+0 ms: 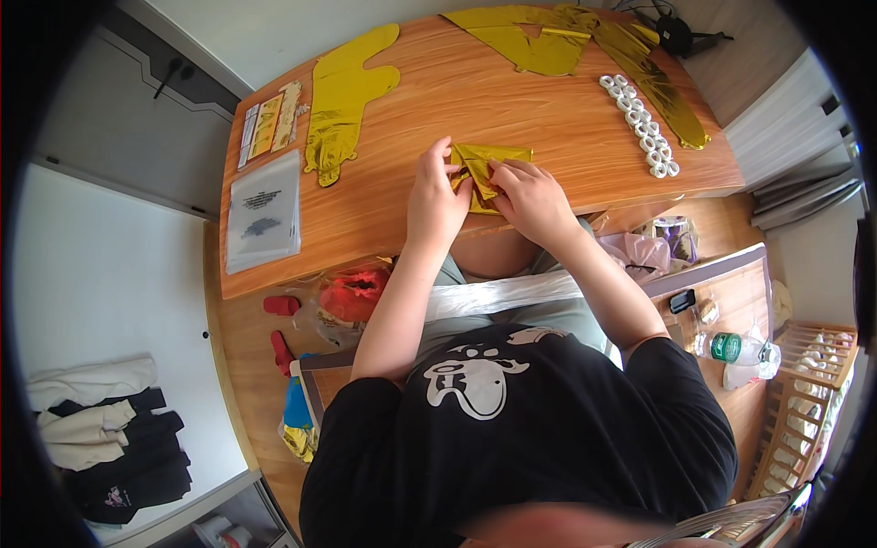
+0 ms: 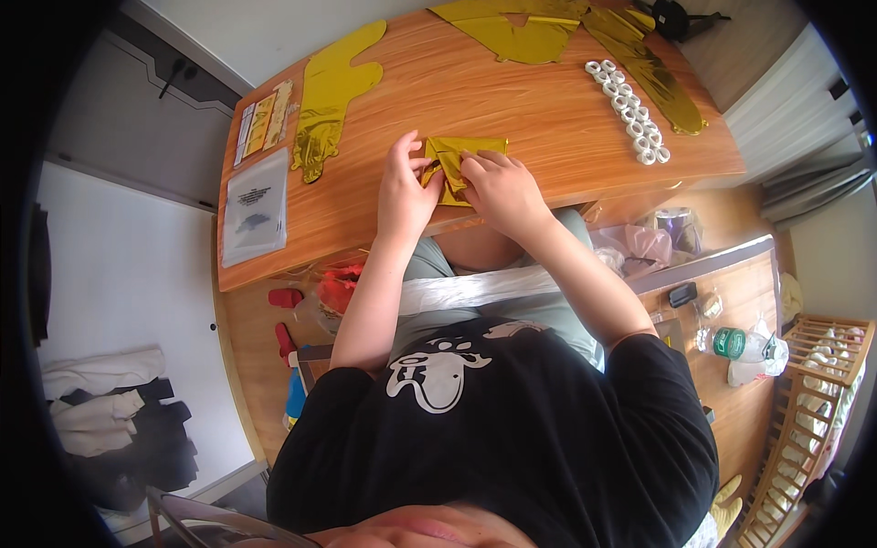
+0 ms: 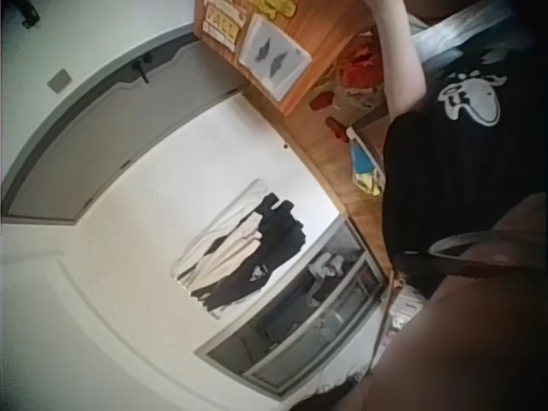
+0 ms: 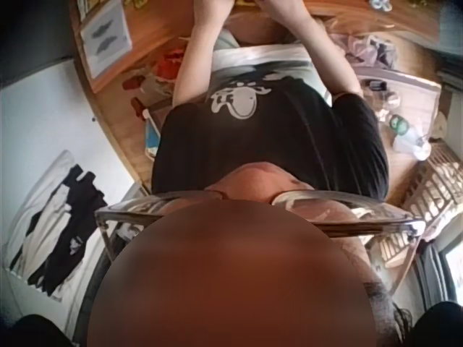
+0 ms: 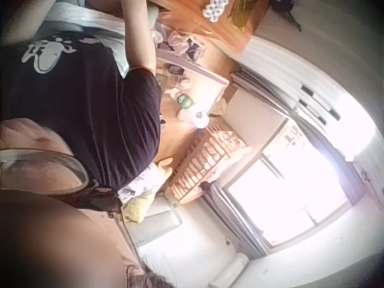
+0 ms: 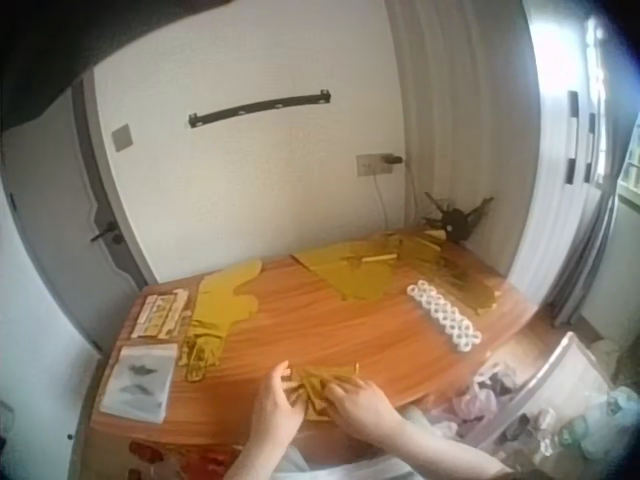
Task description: The recorder is folding gold foil balloons at a desk.
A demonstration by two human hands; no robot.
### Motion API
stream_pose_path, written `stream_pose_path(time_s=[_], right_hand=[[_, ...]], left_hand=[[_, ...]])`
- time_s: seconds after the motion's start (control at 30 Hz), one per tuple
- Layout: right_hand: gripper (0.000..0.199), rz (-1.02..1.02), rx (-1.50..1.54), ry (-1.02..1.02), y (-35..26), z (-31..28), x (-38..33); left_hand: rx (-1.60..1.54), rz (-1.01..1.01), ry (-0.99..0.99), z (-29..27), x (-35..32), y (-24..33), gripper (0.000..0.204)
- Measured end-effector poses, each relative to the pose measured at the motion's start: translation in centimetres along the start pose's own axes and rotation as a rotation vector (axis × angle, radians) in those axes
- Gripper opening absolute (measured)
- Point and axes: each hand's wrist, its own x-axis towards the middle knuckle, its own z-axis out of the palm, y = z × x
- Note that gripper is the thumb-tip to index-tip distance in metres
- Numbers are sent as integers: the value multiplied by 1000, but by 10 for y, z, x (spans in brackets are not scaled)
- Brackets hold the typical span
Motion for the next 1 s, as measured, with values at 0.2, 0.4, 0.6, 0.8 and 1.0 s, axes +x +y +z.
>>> stream_pose_path(time_s=[0.2, 0.4, 0.6, 0.8, 1.0], right_hand=[[26, 29, -1, -28, 0, 2, -2], [25, 54, 145, 5, -1, -5, 3], [29, 70, 177, -27, -1, -8, 5], [30, 51, 170, 1, -2, -7, 4], [30, 79, 143, -14, -2, -2, 3]], left_hand=[[89, -206, -162, -27, -10, 0, 51], [-5, -199, -147, -25, -10, -6, 47], [131, -164, -88, -17, -10, 4, 38], [55, -170, -48, -15, -12, -3, 28], [31, -6, -31, -16, -16, -9, 29]])
